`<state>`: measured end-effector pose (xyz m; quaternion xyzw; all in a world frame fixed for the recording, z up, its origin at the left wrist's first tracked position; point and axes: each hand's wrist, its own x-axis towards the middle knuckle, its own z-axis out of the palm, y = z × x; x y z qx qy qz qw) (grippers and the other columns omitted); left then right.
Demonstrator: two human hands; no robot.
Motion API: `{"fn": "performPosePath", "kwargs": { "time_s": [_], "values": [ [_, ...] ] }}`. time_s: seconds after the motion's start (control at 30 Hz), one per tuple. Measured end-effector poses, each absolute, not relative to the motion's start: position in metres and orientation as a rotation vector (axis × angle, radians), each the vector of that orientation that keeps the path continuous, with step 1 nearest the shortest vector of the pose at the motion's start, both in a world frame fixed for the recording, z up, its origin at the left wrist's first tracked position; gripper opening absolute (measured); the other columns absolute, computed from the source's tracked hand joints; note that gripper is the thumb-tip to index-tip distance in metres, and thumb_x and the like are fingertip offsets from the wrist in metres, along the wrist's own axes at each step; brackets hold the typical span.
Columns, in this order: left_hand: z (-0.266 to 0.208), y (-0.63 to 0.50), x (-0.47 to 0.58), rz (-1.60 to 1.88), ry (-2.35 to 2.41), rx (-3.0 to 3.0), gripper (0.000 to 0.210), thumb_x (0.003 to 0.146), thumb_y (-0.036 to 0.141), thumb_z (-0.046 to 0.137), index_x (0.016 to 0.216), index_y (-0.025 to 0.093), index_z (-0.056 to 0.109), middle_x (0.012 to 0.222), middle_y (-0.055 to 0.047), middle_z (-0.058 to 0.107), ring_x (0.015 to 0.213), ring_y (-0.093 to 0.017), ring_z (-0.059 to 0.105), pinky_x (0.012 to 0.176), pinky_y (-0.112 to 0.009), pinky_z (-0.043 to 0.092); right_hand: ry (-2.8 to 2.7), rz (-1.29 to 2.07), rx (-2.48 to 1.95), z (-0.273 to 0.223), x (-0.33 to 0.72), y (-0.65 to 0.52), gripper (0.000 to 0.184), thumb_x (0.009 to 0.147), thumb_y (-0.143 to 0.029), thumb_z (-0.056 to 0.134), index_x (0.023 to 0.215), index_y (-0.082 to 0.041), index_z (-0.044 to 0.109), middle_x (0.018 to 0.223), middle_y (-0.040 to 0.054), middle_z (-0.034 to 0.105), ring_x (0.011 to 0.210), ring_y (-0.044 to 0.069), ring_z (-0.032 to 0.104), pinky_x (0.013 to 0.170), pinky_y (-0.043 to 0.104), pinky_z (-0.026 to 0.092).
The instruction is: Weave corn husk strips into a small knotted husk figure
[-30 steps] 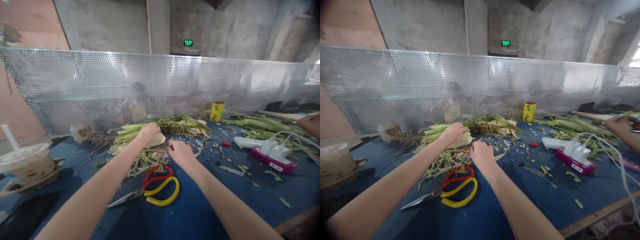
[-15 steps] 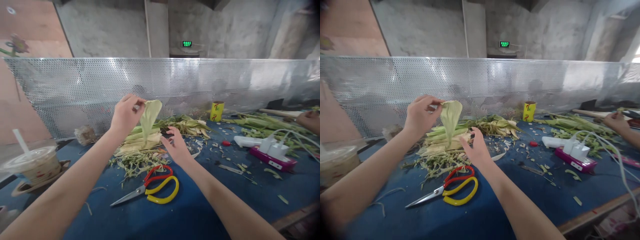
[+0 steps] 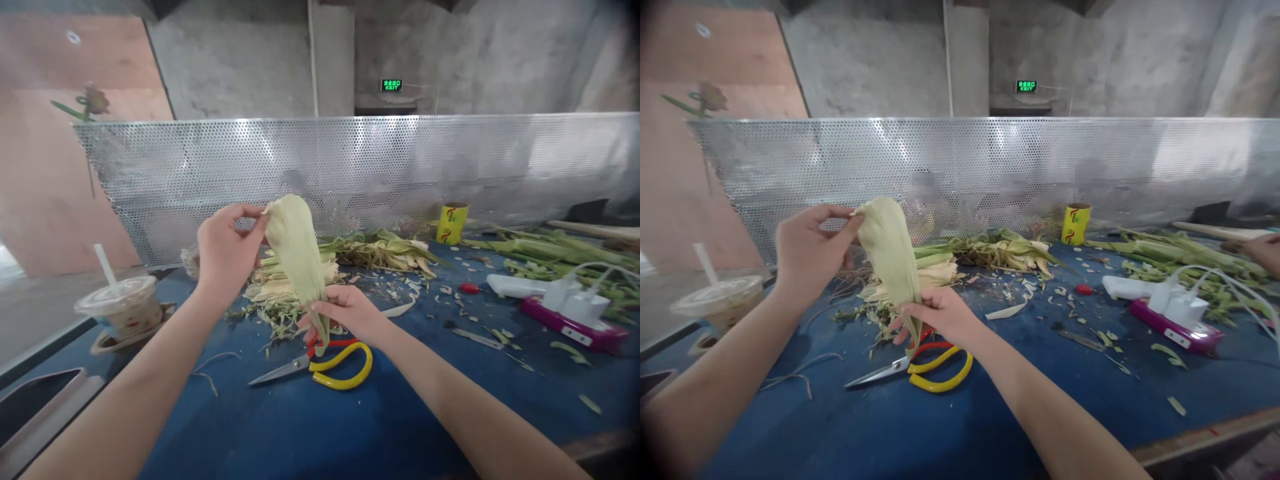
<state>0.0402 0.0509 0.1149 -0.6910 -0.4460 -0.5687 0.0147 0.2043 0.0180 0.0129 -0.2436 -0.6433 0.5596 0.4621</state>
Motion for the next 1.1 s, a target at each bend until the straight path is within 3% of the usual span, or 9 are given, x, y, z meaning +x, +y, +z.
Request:
{"fn": "performPosePath", "kwargs": {
  "time_s": [0.17, 0.3, 0.4, 0.5, 0.57, 0.67, 0.77, 1.0, 1.1],
  "values": [
    [0.116, 0.058, 0.022, -1.934, -1.498, -2.113, 0.016, 0.069, 0.034, 0.062, 0.076, 0.02, 0.061, 0.048, 0.003, 0.059, 0.024, -0.008, 0.045, 0.028, -0.019, 0.034, -1.499, 1.442, -0.702, 0.009, 0.201, 0.02, 0.022, 0.069, -0.034, 0.065, 0.079, -0.015, 0.068, 0.072, 0.0035, 0.067, 0.064, 0.015, 0.065, 0.062, 0.03, 0.053],
    [0.109, 0.05, 0.019, -1.982, -1.54, -2.197, 0.015, 0.07, 0.033, 0.061, 0.076, 0.019, 0.058, 0.048, 0.005, 0.056, 0.023, -0.006, 0.042, 0.025, -0.017, 0.031, -1.68, 1.67, -0.606, 0.009, 0.204, 0.015, 0.029, 0.075, -0.037, 0.06, 0.09, -0.014, 0.067, 0.083, 0.0068, 0.067, 0.071, 0.016, 0.066, 0.066, 0.031, 0.052],
    [0.094, 0.032, 0.02, -1.812, -1.674, -2.378, 0.01, 0.071, 0.029, 0.06, 0.073, 0.02, 0.058, 0.039, 0.008, 0.049, 0.02, -0.005, 0.038, 0.024, -0.014, 0.026, -1.856, 1.737, -0.462, 0.012, 0.208, 0.009, 0.038, 0.073, -0.038, 0.062, 0.106, -0.018, 0.06, 0.096, 0.0063, 0.064, 0.086, 0.016, 0.062, 0.074, 0.028, 0.048],
    [0.074, 0.013, 0.023, -1.521, -1.861, -2.639, 0.011, 0.072, 0.031, 0.059, 0.073, 0.02, 0.058, 0.035, 0.01, 0.045, 0.02, -0.005, 0.039, 0.024, -0.013, 0.028, -1.629, 1.647, -0.436, 0.014, 0.207, 0.007, 0.056, 0.068, -0.044, 0.065, 0.117, -0.025, 0.048, 0.105, 0.0048, 0.059, 0.088, 0.016, 0.06, 0.071, 0.027, 0.048],
    [0.062, 0.005, 0.026, -1.373, -1.925, -2.872, 0.012, 0.073, 0.031, 0.056, 0.07, 0.019, 0.057, 0.039, 0.008, 0.05, 0.021, -0.006, 0.042, 0.024, -0.014, 0.03, -1.505, 1.509, -0.584, 0.014, 0.204, 0.008, 0.051, 0.071, -0.044, 0.062, 0.116, -0.025, 0.047, 0.099, 0.0035, 0.059, 0.08, 0.014, 0.059, 0.068, 0.026, 0.048],
    [0.049, 0.002, 0.03, -1.328, -2.027, -3.142, 0.017, 0.076, 0.031, 0.052, 0.067, 0.018, 0.056, 0.05, 0.004, 0.059, 0.026, -0.007, 0.046, 0.025, -0.016, 0.035, -1.532, 1.218, -0.851, 0.011, 0.201, 0.012, 0.022, 0.076, -0.036, 0.057, 0.089, -0.018, 0.056, 0.075, -0.0009, 0.057, 0.064, 0.01, 0.053, 0.06, 0.022, 0.043],
    [0.04, 0.004, 0.029, -1.393, -2.061, -3.269, 0.023, 0.077, 0.033, 0.052, 0.064, 0.016, 0.058, 0.053, 0.003, 0.06, 0.033, -0.007, 0.049, 0.033, -0.016, 0.042, -1.581, 1.113, -0.951, 0.006, 0.2, 0.017, 0.02, 0.078, -0.033, 0.054, 0.069, -0.015, 0.055, 0.06, -0.0035, 0.049, 0.056, 0.009, 0.046, 0.054, 0.02, 0.038],
    [0.029, 0.01, 0.017, -1.459, -2.08, -3.362, 0.026, 0.078, 0.034, 0.049, 0.062, 0.016, 0.058, 0.055, 0.004, 0.052, 0.042, -0.008, 0.052, 0.041, -0.02, 0.048, -1.667, 1.105, -1.107, 0.002, 0.195, 0.013, 0.014, 0.078, -0.032, 0.052, 0.081, -0.019, 0.053, 0.058, -0.0055, 0.044, 0.048, 0.007, 0.04, 0.046, 0.019, 0.033],
    [0.025, 0.012, 0.016, -1.363, -2.086, -3.307, 0.026, 0.076, 0.035, 0.05, 0.06, 0.016, 0.055, 0.054, 0.005, 0.048, 0.039, -0.008, 0.051, 0.04, -0.019, 0.047, -1.732, 1.08, -1.063, 0.004, 0.192, 0.009, 0.014, 0.077, -0.032, 0.054, 0.083, -0.019, 0.053, 0.065, -0.0036, 0.049, 0.055, 0.009, 0.045, 0.05, 0.019, 0.036]
  ]
}}
